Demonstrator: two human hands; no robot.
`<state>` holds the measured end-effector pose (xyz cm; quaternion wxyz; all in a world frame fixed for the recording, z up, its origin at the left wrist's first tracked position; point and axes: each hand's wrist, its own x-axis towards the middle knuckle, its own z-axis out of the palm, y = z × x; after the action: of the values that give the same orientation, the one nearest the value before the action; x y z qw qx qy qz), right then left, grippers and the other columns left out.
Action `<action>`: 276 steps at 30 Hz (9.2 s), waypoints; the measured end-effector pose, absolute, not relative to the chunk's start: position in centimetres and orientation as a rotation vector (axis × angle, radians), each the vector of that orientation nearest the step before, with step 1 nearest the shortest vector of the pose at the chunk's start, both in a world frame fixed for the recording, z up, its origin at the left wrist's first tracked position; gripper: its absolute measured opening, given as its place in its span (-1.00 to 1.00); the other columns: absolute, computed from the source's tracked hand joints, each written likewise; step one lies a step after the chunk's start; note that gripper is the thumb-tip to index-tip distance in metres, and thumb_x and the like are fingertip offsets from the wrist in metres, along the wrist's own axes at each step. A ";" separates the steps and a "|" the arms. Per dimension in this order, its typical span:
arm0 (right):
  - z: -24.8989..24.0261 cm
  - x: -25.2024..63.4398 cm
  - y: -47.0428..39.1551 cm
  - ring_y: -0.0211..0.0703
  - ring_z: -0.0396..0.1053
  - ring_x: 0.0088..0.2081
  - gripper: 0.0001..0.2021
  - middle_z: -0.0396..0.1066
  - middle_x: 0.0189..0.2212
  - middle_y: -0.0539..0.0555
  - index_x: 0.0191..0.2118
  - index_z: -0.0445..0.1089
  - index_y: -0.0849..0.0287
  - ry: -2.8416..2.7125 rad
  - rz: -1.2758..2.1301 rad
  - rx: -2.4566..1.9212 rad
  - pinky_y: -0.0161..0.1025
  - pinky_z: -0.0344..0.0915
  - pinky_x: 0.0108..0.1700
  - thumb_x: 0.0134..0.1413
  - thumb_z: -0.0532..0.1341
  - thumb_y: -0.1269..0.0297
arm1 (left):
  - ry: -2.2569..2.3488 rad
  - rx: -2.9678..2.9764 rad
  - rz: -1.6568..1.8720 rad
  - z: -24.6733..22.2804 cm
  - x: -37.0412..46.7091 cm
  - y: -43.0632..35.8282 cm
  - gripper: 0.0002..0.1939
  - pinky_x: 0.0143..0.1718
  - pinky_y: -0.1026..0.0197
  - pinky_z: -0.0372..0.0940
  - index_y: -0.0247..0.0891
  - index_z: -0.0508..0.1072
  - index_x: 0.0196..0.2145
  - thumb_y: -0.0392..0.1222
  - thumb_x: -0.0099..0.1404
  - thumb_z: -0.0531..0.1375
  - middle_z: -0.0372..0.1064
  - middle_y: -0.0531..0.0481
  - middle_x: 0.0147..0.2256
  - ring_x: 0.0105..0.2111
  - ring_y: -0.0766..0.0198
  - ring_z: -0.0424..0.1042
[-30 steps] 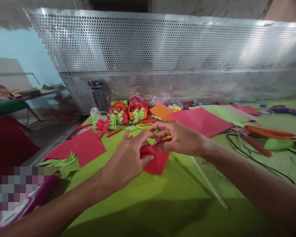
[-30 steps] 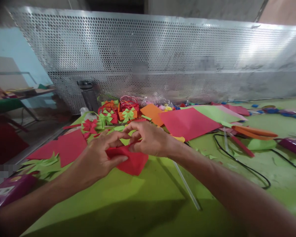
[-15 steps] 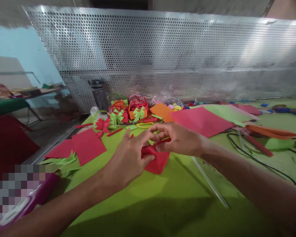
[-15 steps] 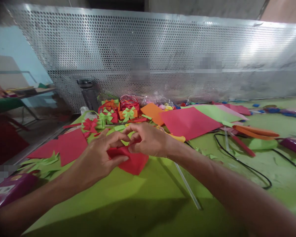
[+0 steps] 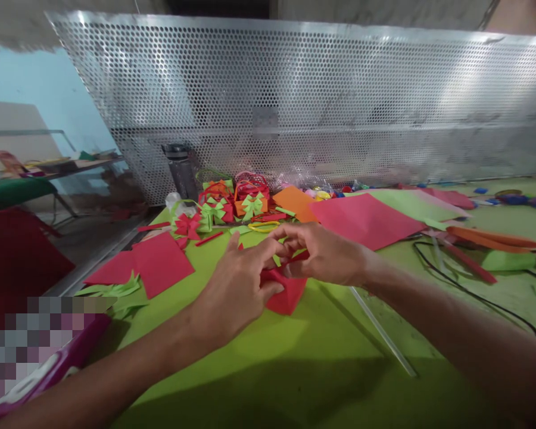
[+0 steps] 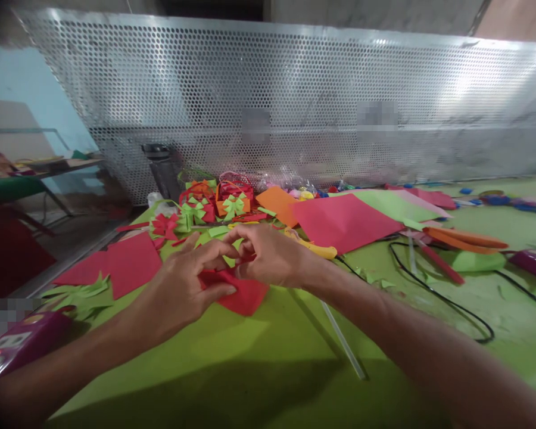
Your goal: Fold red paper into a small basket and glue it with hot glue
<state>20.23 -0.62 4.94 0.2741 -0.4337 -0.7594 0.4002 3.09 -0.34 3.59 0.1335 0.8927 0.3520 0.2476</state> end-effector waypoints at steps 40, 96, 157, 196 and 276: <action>5.3 20.4 -1.0 -0.27 0.32 -0.40 -0.54 0.38 -0.44 -0.03 -0.04 0.26 0.16 -2.054 0.845 -1.188 -0.30 0.24 -0.33 -0.18 0.23 0.47 | 0.902 2.424 0.753 3.5 2.5 -0.2 -0.46 -0.38 0.30 0.30 -0.12 0.22 0.06 -0.40 0.12 0.13 0.53 0.07 -0.35 -0.38 0.27 0.50; 4.1 20.7 0.4 -0.36 0.33 -0.49 -0.46 0.39 -0.52 -0.09 -0.06 0.27 0.22 -1.606 1.547 -1.066 -0.35 0.23 -0.39 -0.29 0.33 0.53 | 1.070 2.341 0.720 4.6 3.0 -1.0 -0.84 -0.52 0.32 0.14 -0.27 0.32 -0.63 -0.36 0.01 0.23 0.30 0.16 -0.62 -0.58 0.40 0.26; 3.7 19.9 0.7 -0.40 0.31 -0.55 -0.62 0.37 -0.59 -0.12 -0.27 0.33 0.20 -1.366 1.474 -1.002 -0.38 0.25 -0.46 -0.34 0.33 0.53 | 0.980 2.635 0.808 5.2 1.8 0.0 -0.91 -0.31 0.25 0.21 -0.21 0.45 -0.46 -0.33 0.16 0.17 0.44 0.14 -0.50 -0.50 0.38 0.37; 2.3 19.5 0.3 -0.19 0.33 -0.30 -0.94 0.39 -0.42 0.03 -0.42 0.35 0.14 -1.911 -0.393 -0.839 -0.08 0.15 -0.10 0.05 0.20 0.36 | 0.917 2.458 1.547 4.1 1.9 0.6 -0.89 -0.43 0.30 0.29 -0.25 0.42 -0.56 -0.38 0.07 0.21 0.44 0.09 -0.56 -0.47 0.33 0.45; 2.4 19.6 -0.4 -0.21 0.32 -0.31 -0.88 0.39 -0.39 0.04 -0.45 0.36 0.17 -1.966 -0.390 -0.889 -0.07 0.11 -0.09 0.09 0.15 0.39 | 1.306 2.418 1.052 5.2 0.8 1.2 -0.85 -0.66 0.35 0.03 -0.25 0.41 -0.53 -0.14 0.10 0.21 0.35 0.11 -0.65 -0.66 0.39 0.22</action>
<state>19.60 -0.40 2.38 0.4567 -0.3608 -0.7976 -0.1583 0.83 1.17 5.18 0.0994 0.8177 0.4415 0.3557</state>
